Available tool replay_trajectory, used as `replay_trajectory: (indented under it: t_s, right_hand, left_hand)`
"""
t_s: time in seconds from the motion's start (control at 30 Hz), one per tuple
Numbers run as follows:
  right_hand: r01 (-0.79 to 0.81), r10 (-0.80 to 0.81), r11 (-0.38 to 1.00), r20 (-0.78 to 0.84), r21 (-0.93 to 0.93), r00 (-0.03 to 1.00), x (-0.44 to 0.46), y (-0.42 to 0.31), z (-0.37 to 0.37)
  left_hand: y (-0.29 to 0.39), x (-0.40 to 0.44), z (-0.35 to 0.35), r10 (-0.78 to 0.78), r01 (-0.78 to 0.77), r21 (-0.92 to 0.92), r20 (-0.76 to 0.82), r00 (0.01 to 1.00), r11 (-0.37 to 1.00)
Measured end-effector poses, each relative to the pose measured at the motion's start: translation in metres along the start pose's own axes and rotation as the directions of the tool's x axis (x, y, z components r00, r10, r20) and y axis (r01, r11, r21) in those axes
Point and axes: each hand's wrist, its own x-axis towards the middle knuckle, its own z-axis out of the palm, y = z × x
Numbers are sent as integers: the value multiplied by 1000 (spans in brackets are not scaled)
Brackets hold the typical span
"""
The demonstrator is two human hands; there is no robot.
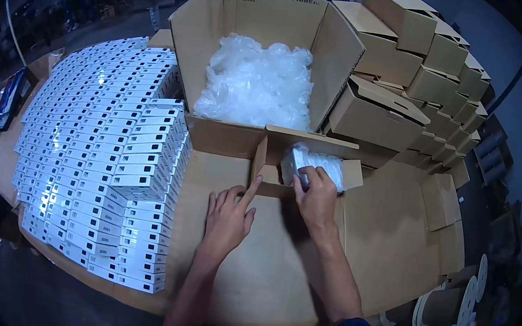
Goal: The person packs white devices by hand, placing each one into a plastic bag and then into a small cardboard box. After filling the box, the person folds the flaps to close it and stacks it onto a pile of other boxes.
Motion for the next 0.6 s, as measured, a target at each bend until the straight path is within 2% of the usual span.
replay_trajectory:
  t_s: [0.33, 0.47, 0.53, 0.6]
  right_hand:
    - [-101, 123, 977, 108, -189, 987, 1, -5, 13]
    - [-157, 184, 970, 136, -185, 974, -8, -16, -2]
    - [-202, 226, 969, 174, -144, 958, -13, -22, -10]
    - [-59, 62, 991, 24, -124, 998, -18, -35, -14]
  left_hand:
    - [5, -2, 2, -23, 22, 50, 7, 1000, 998]
    - [24, -18, -19, -40, 40, 4, 28, 999, 999]
    - [33, -39, -41, -13, 13, -3, -36, 999, 1000]
    - [41, -56, -69, -1, -1, -22, -81, 997, 1000]
